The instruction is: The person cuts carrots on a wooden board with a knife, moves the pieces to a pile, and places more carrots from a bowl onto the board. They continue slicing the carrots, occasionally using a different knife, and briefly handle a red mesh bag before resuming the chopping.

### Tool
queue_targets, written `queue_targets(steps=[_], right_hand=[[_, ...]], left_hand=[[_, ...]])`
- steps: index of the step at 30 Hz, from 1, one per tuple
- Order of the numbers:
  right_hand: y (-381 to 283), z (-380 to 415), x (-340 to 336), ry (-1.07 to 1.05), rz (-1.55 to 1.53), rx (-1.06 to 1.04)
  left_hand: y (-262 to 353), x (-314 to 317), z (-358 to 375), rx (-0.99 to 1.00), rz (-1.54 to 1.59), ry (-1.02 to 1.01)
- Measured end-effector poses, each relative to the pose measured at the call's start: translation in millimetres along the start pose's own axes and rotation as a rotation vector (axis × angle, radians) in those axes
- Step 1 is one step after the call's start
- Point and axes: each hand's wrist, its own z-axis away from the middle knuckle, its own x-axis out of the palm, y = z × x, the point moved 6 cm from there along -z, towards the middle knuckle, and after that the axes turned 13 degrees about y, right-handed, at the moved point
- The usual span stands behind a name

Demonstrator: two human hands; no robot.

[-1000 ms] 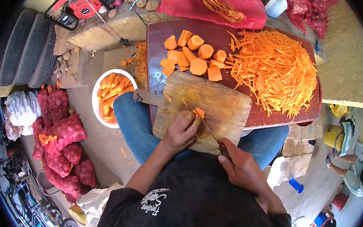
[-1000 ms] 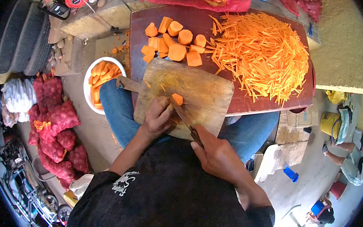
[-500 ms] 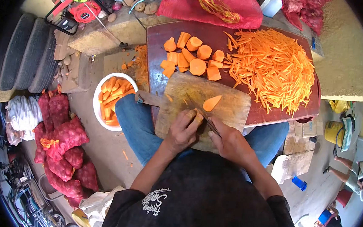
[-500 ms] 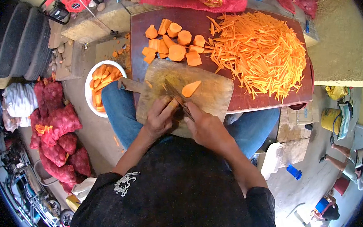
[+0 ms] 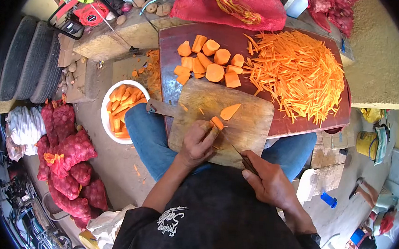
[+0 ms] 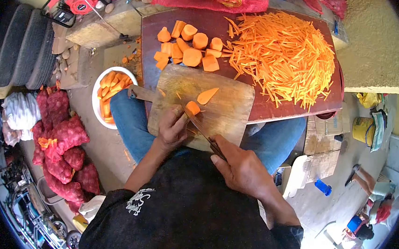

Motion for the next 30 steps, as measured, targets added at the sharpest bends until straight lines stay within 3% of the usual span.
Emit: queue_targets(steps=[9, 15, 21, 27, 30], right_hand=[[-4, -11, 7, -0.03, 0.058, -0.006], [16, -30, 24, 0.07, 0.05, -0.147], [46, -60, 47, -0.047, 0.072, 0.013], [49, -62, 41, 0.052, -0.111, -0.074], [24, -46, 16, 0.02, -0.156, 0.033]], left_hand=[[0, 1, -2, 0.043, 0.032, 0.005], [1, -1, -3, 0.048, 0.023, 0.008], [2, -1, -2, 0.021, 0.005, -0.025], [-3, 2, 8, 0.004, -0.007, 0.014], [1, -2, 0, 0.005, -0.021, 0.023]])
